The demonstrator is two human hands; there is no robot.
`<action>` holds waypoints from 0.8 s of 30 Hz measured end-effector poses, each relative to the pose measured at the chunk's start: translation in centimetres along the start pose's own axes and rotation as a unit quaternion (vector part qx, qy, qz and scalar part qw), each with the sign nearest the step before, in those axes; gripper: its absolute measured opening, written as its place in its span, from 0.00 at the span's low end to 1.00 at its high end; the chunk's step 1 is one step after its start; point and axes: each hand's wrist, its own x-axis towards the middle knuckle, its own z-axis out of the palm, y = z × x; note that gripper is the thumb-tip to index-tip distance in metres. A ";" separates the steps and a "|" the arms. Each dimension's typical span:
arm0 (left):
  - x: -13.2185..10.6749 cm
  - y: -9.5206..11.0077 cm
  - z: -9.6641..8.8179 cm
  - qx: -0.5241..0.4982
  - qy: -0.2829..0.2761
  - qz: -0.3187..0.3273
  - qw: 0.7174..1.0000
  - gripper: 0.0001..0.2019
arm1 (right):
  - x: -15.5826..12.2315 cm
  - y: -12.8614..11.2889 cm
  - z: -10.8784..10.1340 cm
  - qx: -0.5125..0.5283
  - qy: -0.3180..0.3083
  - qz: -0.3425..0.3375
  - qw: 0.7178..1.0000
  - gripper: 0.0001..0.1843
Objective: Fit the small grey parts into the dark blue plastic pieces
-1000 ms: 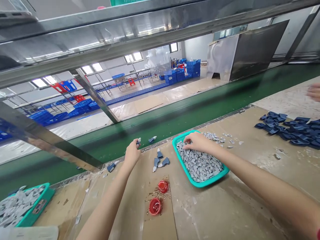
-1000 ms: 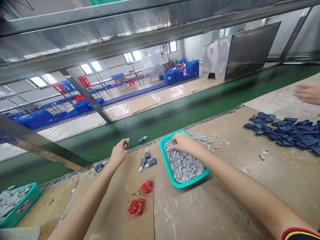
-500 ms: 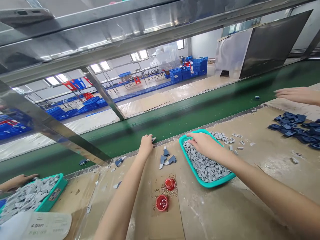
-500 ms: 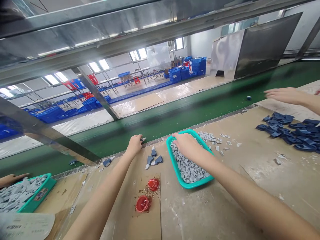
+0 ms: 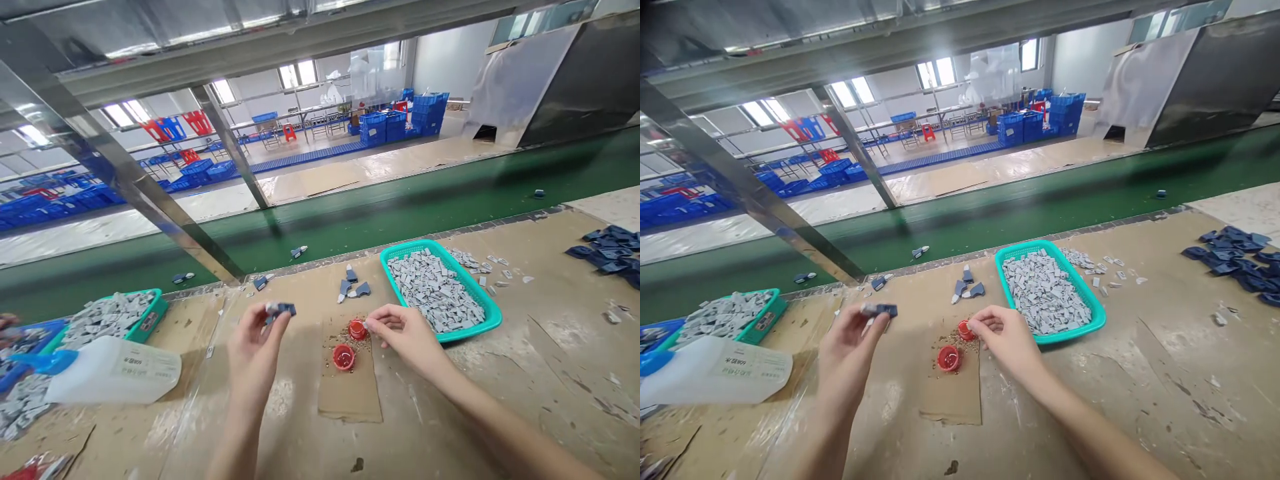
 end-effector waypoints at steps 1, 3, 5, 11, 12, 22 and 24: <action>-1.7 0.0 -0.6 -0.045 0.030 -0.033 0.998 0.11 | 0.1 0.4 0.4 0.010 0.016 0.001 1.000 0.13; -4.4 -0.4 -1.3 -0.117 0.082 -0.096 0.985 0.13 | 0.3 1.1 1.1 0.016 0.033 -0.005 0.999 0.13; -6.4 -0.9 -1.5 -0.150 0.116 -0.134 0.973 0.14 | 0.5 1.6 1.6 0.011 0.037 -0.006 0.999 0.14; -9.4 -1.8 -0.8 -0.206 0.165 -0.195 0.945 0.16 | 0.8 2.6 2.3 0.006 0.051 0.019 0.998 0.18; -9.5 -1.8 -0.6 -0.209 0.163 -0.198 0.943 0.16 | 0.9 2.6 2.4 0.006 0.049 0.020 0.999 0.18; -9.6 0.3 1.7 -0.218 0.123 -0.195 0.948 0.12 | 1.0 2.5 2.4 -0.017 0.036 0.018 0.999 0.18; -9.6 0.7 2.4 -0.231 0.121 -0.204 0.943 0.13 | 1.1 2.5 2.4 -0.013 0.035 0.022 0.999 0.18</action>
